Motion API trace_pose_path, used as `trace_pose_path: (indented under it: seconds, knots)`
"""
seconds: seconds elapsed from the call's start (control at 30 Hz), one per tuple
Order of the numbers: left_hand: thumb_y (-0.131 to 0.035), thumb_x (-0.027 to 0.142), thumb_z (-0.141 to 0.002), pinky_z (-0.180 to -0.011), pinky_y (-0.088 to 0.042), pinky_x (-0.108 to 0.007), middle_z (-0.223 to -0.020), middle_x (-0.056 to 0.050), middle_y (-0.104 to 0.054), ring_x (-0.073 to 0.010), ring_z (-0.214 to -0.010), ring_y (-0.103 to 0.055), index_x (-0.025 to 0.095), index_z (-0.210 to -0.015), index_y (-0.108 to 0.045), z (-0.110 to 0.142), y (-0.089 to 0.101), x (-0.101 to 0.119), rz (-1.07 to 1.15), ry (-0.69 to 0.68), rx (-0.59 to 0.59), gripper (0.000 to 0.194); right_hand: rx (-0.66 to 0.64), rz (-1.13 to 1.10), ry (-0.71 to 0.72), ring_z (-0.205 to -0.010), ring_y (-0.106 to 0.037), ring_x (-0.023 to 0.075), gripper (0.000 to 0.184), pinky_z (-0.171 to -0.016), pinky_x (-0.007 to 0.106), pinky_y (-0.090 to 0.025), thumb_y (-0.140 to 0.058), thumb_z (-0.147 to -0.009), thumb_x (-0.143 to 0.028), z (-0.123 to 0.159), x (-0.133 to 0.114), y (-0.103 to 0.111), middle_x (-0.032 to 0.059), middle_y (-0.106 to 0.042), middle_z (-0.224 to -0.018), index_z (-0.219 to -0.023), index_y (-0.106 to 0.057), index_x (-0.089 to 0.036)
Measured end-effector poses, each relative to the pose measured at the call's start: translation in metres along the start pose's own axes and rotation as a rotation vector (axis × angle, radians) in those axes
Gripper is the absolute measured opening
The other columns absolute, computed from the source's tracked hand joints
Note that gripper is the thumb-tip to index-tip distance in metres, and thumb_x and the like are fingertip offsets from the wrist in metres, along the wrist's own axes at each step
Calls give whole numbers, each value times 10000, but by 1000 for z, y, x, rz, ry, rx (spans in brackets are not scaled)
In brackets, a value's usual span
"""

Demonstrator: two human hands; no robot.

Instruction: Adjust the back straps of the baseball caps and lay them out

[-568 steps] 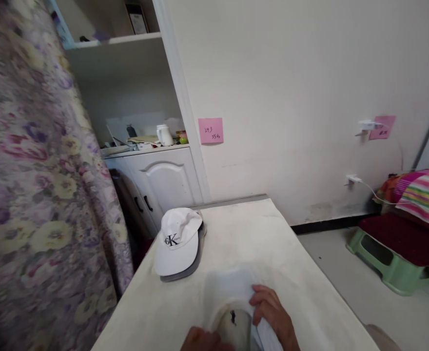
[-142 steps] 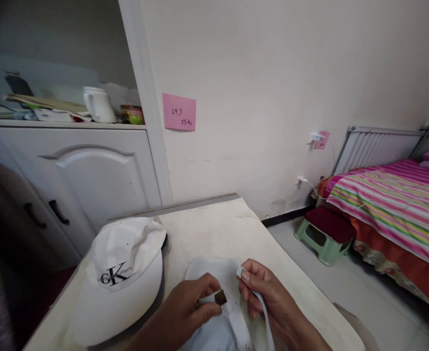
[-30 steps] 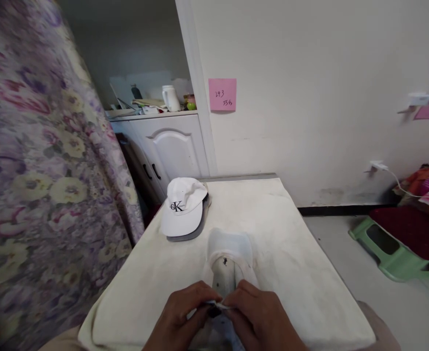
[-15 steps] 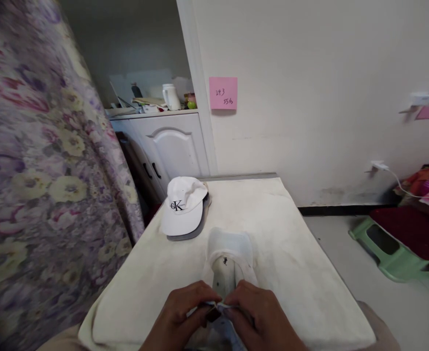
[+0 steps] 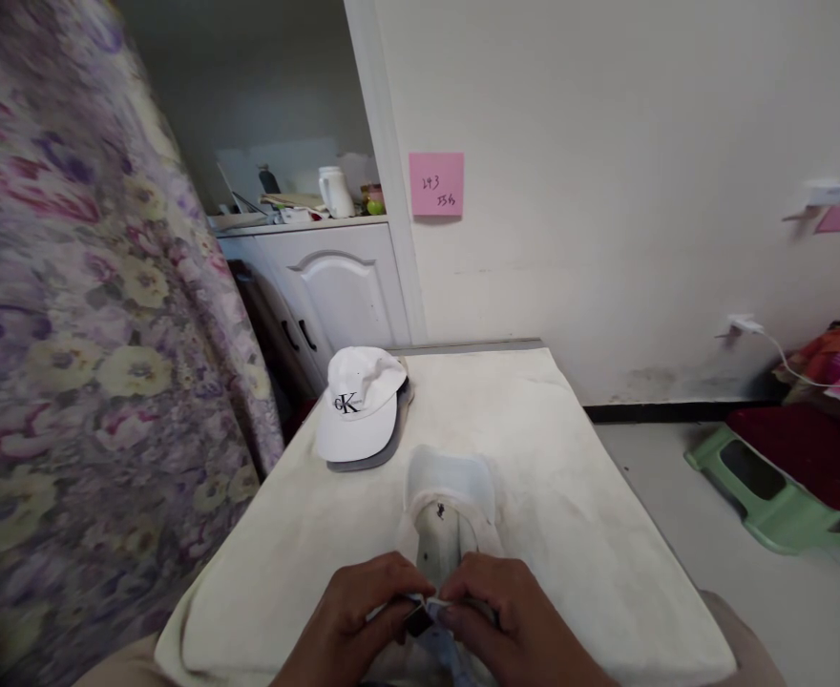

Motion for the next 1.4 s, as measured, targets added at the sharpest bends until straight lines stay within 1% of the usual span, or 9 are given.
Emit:
trace_pose_path:
  seconds: [0.17,0.33,0.47,0.57,0.73,0.83,0.93,1.17,1.4]
  knots:
    - [-585,272,-964,-720,-443,-228,-822,-17,-681,-149,-766,-633,213,-992,-753,0,-1,2,10,15,-42,181,-53,27,51,-740,-606,164,217,-690,286,-438,-596,-948,-385,-1,-1,5,-12,-660,-768,-844,-680,-213]
    - [-591,288,-957,-721,-446,-227,-798,-15,-680,-153,-762,-632,203,-936,-760,0,-3,3,37,51,-64,190,-118,98,31,-798,-615,173,187,-738,298,-447,-602,-953,-354,-2,-4,9,-13,-662,-814,-855,-693,-223]
    - [-585,294,-951,-711,-451,-231,-775,-16,-678,-157,-753,-629,193,-911,-758,-1,-4,6,75,79,-81,205,-187,68,48,-764,-632,163,146,-704,279,-460,-614,-941,-299,-4,-8,10,-13,-680,-813,-882,-725,-225]
    - [-574,292,-954,-725,-452,-234,-788,-18,-685,-155,-757,-633,194,-902,-757,1,-4,7,94,108,-97,214,-234,44,61,-809,-651,170,144,-744,285,-471,-612,-939,-271,-5,-10,11,-6,-706,-849,-917,-750,-238]
    - [-561,338,-965,-742,-457,-242,-772,-20,-680,-157,-752,-638,189,-892,-763,1,-4,8,122,105,-117,261,-227,19,49,-817,-642,168,150,-756,289,-468,-607,-940,-267,-7,-8,12,-12,-692,-834,-912,-752,-241]
    - [-572,263,-951,-740,-454,-239,-780,-10,-681,-153,-755,-638,197,-904,-764,0,-3,8,137,110,-123,207,-232,24,40,-836,-640,168,169,-787,299,-471,-582,-946,-241,-7,-8,10,-16,-697,-846,-896,-743,-247]
    - [-559,224,-941,-723,-446,-237,-792,-10,-677,-149,-744,-629,195,-891,-759,-1,-3,8,139,120,-121,208,-251,52,43,-852,-646,176,190,-805,311,-484,-554,-949,-220,-8,-9,10,-8,-705,-860,-906,-737,-251]
    - [-562,159,-888,-705,-436,-227,-772,-1,-682,-148,-743,-623,194,-876,-744,0,-4,8,124,207,-146,185,-334,54,142,-822,-643,161,211,-793,293,-492,-552,-935,-166,-14,-12,11,-17,-690,-852,-922,-743,-253]
    - [-585,218,-897,-688,-422,-225,-770,1,-679,-157,-761,-620,182,-848,-726,0,-5,5,50,191,-124,153,-390,73,153,-786,-629,161,204,-776,277,-480,-563,-888,-129,-19,-5,11,-19,-687,-836,-894,-739,-232]
Point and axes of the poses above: each hand's wrist, its own z-axis away from the middle knuckle, its own y-axis out of the back of the hand, x = y × z, the point moved 3 cm from there along -z, towards the middle knuckle
